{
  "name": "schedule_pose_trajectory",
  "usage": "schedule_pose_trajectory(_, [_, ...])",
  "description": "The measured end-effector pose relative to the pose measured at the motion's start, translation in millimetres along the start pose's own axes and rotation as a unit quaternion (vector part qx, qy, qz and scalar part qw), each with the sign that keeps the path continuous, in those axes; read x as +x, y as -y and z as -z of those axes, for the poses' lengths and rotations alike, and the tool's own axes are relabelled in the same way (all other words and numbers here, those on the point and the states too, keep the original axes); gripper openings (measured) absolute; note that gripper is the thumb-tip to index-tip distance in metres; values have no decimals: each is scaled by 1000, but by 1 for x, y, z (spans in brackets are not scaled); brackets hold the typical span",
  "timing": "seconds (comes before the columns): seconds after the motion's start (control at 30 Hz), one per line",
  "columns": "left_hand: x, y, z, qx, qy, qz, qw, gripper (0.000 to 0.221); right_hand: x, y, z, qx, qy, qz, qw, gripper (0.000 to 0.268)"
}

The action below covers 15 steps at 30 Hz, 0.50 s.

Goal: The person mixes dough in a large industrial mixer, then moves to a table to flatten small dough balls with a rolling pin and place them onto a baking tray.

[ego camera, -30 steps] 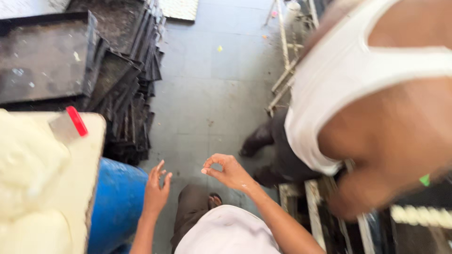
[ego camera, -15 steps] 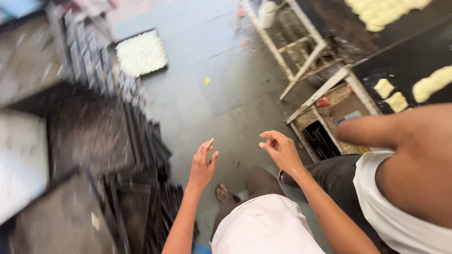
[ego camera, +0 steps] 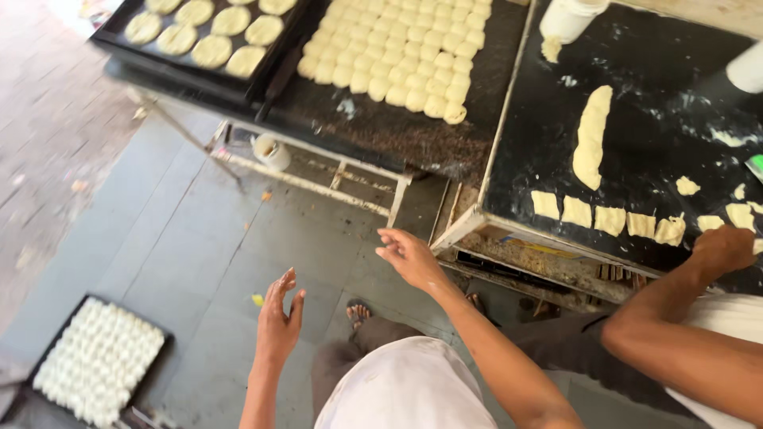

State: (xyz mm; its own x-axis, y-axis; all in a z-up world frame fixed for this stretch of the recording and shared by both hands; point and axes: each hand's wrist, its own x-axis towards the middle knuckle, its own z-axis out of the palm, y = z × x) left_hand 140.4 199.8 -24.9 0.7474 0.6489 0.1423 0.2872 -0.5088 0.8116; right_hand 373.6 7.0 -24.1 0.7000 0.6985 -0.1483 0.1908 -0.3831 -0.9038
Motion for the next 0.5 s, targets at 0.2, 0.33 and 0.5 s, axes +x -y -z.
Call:
schedule_pose_trajectory(0.2, [187,2,4,13,115,-81,990,44,116,49,10,-116,-12,77,990,58])
schedule_pose_trajectory(0.33, [311,11,-23,10,193,-158,968,46,172,31,30,-246,-67,24,967,58])
schedule_pose_trajectory(0.5, [427,9,-53,19,231,-204,951,47,227,10,80,-291,-61,-48,954,67])
